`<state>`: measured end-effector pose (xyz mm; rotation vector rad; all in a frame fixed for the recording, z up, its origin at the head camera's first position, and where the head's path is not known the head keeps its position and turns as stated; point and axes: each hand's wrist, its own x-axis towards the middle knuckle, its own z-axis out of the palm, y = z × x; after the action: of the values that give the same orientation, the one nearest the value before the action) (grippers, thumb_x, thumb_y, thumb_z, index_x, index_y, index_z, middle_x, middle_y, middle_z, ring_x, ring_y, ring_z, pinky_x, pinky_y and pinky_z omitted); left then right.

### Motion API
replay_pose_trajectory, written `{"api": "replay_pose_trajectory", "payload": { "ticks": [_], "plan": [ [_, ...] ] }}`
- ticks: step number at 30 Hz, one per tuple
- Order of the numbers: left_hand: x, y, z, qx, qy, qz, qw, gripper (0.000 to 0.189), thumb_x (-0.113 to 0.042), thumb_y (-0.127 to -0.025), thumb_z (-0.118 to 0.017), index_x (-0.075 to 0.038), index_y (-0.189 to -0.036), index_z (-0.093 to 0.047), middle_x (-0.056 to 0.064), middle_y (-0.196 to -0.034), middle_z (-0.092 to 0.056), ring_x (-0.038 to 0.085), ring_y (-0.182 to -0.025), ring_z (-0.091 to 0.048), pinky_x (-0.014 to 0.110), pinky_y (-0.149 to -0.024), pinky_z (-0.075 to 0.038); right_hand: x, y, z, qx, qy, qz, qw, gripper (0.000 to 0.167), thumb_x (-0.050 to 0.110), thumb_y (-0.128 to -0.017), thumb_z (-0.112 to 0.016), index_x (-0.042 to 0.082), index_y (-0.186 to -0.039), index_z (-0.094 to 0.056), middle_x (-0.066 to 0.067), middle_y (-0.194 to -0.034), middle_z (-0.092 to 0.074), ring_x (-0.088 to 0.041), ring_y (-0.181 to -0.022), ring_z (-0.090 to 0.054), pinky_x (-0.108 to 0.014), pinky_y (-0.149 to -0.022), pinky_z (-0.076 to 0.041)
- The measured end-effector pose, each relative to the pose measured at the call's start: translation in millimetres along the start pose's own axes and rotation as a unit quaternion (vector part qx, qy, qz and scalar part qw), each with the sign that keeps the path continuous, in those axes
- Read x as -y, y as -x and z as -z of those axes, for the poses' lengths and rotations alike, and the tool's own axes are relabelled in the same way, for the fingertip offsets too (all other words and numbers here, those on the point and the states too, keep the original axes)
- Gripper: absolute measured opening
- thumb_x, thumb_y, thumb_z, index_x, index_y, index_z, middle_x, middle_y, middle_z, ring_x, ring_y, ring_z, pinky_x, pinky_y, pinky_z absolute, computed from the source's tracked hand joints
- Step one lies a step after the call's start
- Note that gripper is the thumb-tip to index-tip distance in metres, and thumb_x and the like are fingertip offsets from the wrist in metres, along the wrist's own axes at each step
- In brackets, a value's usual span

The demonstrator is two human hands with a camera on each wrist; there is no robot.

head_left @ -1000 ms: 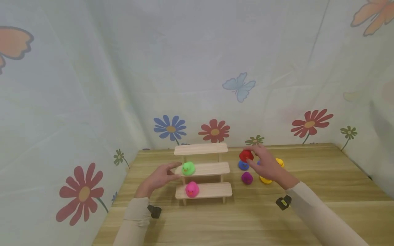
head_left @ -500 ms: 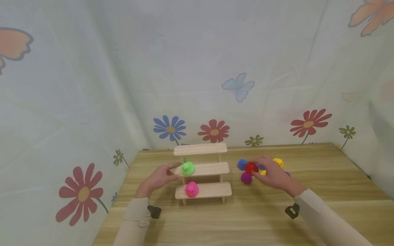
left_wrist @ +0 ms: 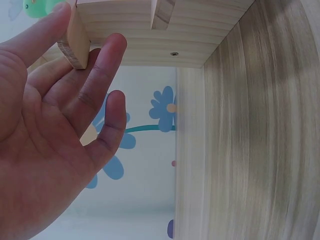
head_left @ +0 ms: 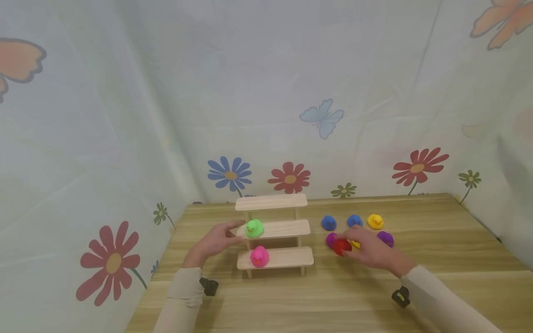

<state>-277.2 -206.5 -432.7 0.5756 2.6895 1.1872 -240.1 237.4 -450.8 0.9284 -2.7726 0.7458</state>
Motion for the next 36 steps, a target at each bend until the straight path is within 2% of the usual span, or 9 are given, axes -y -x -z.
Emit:
{"api": "replay_pose_trajectory", "payload": {
  "ticks": [7,13,22,29,36],
  "plan": [
    [-0.2,0.5,0.9,-0.001,-0.005,-0.002,1.0,0.053,-0.023,-0.087,-0.067,-0.011,-0.136,-0.049,0.011,-0.135,-0.051,0.017,-0.088,-0.062,0.034,-0.077,-0.051,-4,2.7,-9,0.007,0.003,0.028,0.9996,0.033,0.021,-0.078,-0.077,0.017,-0.108,-0.067,0.009,-0.106,-0.065,-0.013,-0.098,-0.055,-0.037,-0.084,-0.049],
    [-2.5,2.5,1.7,0.003,-0.002,-0.002,1.0,0.054,-0.025,-0.087,-0.066,-0.009,-0.136,-0.049,0.012,-0.135,-0.05,0.017,-0.088,-0.062,0.034,-0.077,-0.051,-6,5.6,-17,0.007,0.022,0.066,0.9976,0.033,0.018,-0.075,-0.079,0.014,-0.106,-0.068,0.008,-0.101,-0.066,-0.013,-0.094,-0.057,-0.035,-0.081,-0.05],
    [-4.8,3.8,2.0,0.004,0.001,-0.006,1.0,0.054,-0.023,-0.088,-0.066,-0.009,-0.136,-0.048,0.012,-0.135,-0.051,0.017,-0.087,-0.062,0.034,-0.077,-0.05,-6,8.9,-20,0.063,0.034,0.033,0.9969,0.033,0.023,-0.078,-0.076,0.015,-0.109,-0.067,0.01,-0.104,-0.063,-0.011,-0.095,-0.056,-0.035,-0.082,-0.049],
    [-2.9,2.0,2.0,0.004,0.002,-0.014,0.9999,0.054,-0.023,-0.087,-0.066,-0.007,-0.136,-0.049,0.013,-0.135,-0.051,0.018,-0.087,-0.062,0.034,-0.077,-0.051,-9,8.8,-23,0.077,0.009,0.042,0.9961,0.032,0.016,-0.077,-0.076,0.017,-0.107,-0.065,0.009,-0.103,-0.063,-0.011,-0.093,-0.056,-0.035,-0.081,-0.049],
    [-2.6,1.1,1.2,0.006,0.005,-0.008,0.9999,0.054,-0.023,-0.087,-0.067,-0.009,-0.136,-0.049,0.012,-0.135,-0.051,0.017,-0.087,-0.062,0.033,-0.075,-0.051,-10,8.3,-25,0.08,-0.016,0.053,0.9953,0.031,0.009,-0.076,-0.076,0.016,-0.104,-0.065,0.01,-0.1,-0.062,-0.009,-0.089,-0.055,-0.034,-0.079,-0.049]
  ]
}}
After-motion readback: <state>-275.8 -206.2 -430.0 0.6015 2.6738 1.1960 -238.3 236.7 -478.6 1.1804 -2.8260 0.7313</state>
